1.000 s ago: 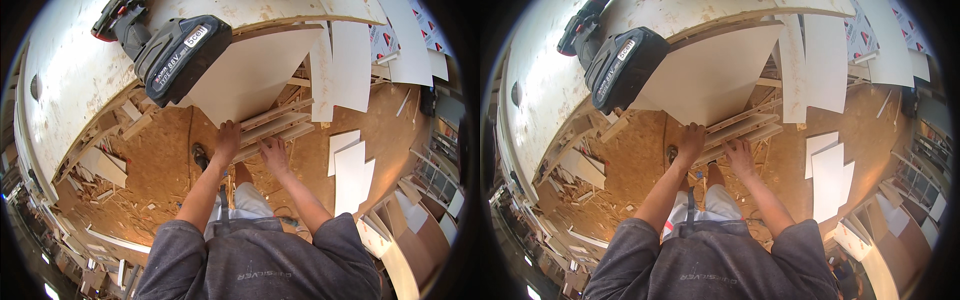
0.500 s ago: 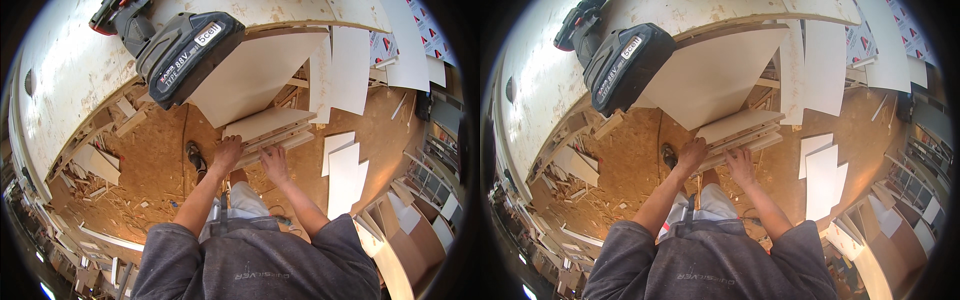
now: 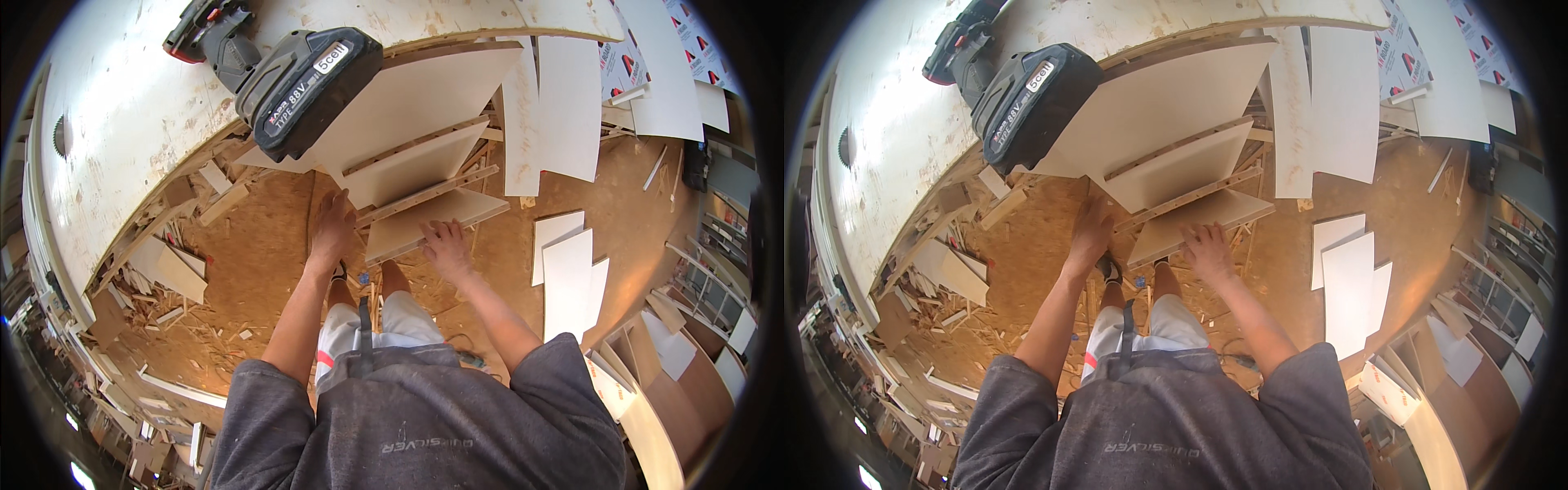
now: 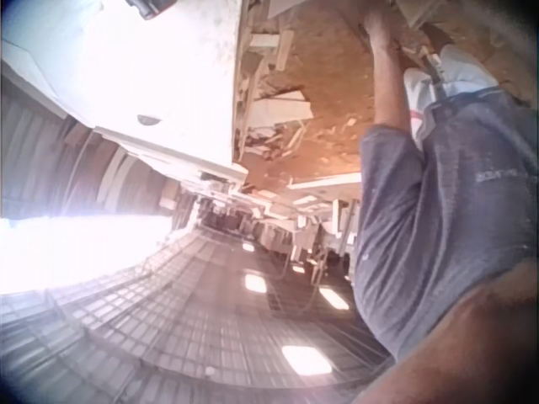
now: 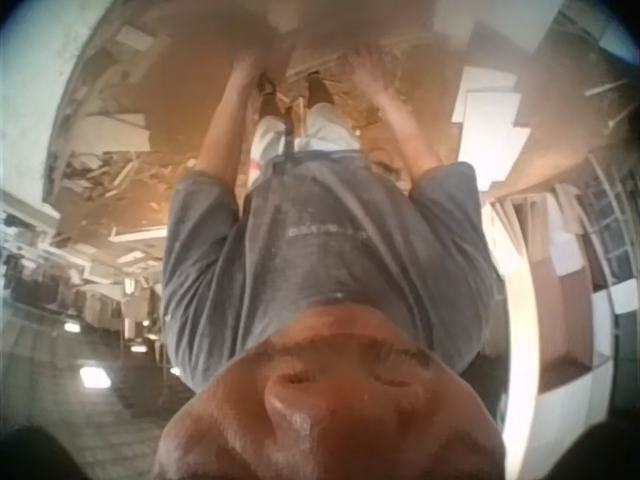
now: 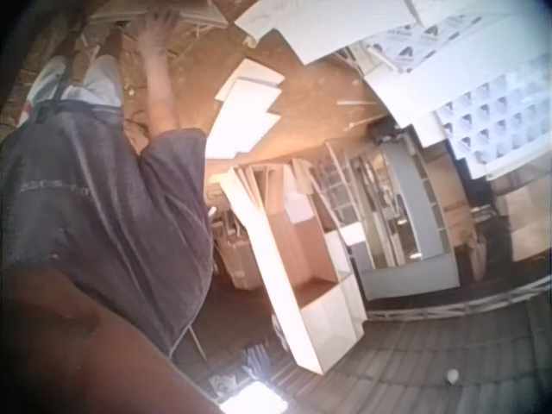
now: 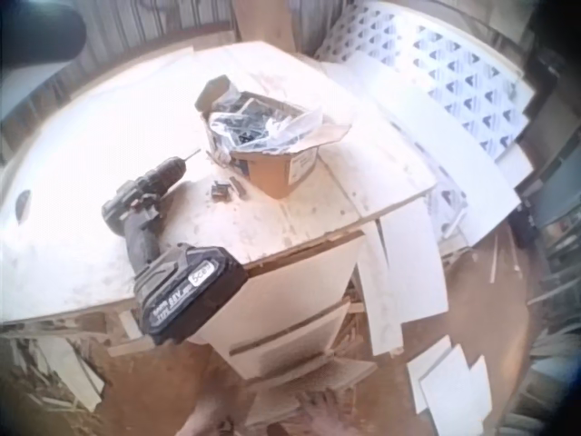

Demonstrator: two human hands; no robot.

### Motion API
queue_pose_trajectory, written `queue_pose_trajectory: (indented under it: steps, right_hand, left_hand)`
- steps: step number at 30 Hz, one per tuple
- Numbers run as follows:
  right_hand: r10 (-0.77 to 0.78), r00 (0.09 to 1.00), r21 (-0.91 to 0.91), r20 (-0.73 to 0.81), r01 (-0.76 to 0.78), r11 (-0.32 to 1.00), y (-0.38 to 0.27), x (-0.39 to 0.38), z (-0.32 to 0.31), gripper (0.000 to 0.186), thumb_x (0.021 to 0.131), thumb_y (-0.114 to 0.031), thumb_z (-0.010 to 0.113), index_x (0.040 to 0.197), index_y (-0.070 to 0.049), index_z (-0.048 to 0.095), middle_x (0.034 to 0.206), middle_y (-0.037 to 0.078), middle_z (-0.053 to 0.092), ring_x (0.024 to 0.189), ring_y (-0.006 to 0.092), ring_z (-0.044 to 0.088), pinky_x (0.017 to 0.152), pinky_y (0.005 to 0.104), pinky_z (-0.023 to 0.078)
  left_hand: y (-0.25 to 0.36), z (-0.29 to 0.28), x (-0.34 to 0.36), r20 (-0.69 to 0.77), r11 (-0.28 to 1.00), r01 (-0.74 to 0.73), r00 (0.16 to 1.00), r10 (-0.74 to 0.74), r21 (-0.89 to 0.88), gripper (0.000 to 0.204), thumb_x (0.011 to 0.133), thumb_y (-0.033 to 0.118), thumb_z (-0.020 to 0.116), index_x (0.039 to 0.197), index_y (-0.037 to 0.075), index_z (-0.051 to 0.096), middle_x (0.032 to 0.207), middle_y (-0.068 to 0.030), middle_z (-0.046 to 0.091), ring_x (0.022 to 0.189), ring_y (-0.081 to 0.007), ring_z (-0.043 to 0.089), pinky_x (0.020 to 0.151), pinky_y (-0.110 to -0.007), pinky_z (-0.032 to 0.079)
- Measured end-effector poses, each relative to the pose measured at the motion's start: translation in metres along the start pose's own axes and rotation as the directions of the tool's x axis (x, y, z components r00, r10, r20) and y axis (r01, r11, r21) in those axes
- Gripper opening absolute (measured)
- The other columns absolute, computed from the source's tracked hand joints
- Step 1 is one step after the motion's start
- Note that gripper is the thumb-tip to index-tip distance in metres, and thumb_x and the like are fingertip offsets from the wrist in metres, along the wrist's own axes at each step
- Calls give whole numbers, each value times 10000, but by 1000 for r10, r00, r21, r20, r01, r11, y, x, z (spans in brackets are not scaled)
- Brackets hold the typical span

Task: The person measures a wooden board with a tape measure, hammers it into place on a larger wooden structure, and then picks up and positions another white panel.

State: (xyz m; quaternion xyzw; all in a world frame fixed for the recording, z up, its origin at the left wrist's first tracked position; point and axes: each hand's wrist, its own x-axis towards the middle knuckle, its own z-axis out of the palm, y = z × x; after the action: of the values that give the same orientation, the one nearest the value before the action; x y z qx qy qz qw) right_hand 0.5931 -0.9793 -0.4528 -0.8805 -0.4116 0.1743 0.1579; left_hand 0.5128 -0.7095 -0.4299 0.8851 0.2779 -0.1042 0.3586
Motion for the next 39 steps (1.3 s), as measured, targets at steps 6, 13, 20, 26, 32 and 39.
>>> queue_pose_trajectory:
  steps: [6, 13, 20, 26, 32, 39]
  right_hand:
    - [19, 982, -90, 189, -2, 996, 5, -1, -6, 302, 781, -165, 646, 1080, -136, 680, 1062, 74, 610, 1073, 266, 530, 991, 460, 375]
    - [82, 894, -263, 440, 41, 964, 3, 19, 10, 289, 746, -152, 700, 1034, -162, 685, 1035, 60, 639, 1076, 273, 563, 919, 429, 417]
    - [-48, 837, -237, 544, 208, 949, -37, 46, 4, 248, 815, -247, 666, 1033, -130, 673, 1073, 89, 659, 1054, 313, 608, 885, 491, 474]
    - [-269, 780, 17, 565, 315, 949, -186, 79, -106, 282, 796, -320, 680, 915, -65, 654, 903, 161, 658, 904, 368, 629, 782, 459, 497]
    - [-237, 878, 180, 416, 176, 968, -395, 80, -270, 323, 785, -325, 725, 962, -56, 691, 857, 137, 676, 798, 290, 645, 727, 378, 495]
    - [-136, 991, 880, 3, 62, 472, -525, 75, -302, 423, 873, -236, 703, 1201, 13, 606, 1093, 74, 679, 945, 146, 633, 826, 310, 496]
  left_hand:
    - [-19, -28, -58, 28, 980, 187, 982, -185, -72, 461, 887, 156, 551, 1327, 36, 484, 1313, -253, 485, 1185, -426, 494, 984, -476, 421]
    - [-60, -47, -153, 62, 928, 365, 931, -360, -82, 455, 879, 207, 584, 1300, 47, 523, 1231, -258, 555, 1148, -431, 532, 978, -475, 437]
    - [-110, -83, -241, 97, 892, 445, 894, -437, -84, 446, 896, 296, 561, 1235, 7, 577, 1182, -262, 597, 1140, -408, 548, 972, -462, 448]
    - [-151, -118, -302, 14, 825, 493, 860, -510, -274, 403, 861, 275, 552, 1155, 10, 633, 1101, -258, 646, 1083, -403, 598, 930, -466, 471]
    - [-229, -143, -338, 58, 762, 470, 865, -499, -446, 431, 869, 310, 556, 1171, 14, 637, 1134, -239, 652, 1101, -389, 601, 946, -443, 466]
    - [-309, -259, -381, 281, 313, 527, 765, -579, -790, 687, 930, 539, 463, 1375, 15, 462, 1313, -224, 556, 1184, -331, 564, 938, -463, 471]
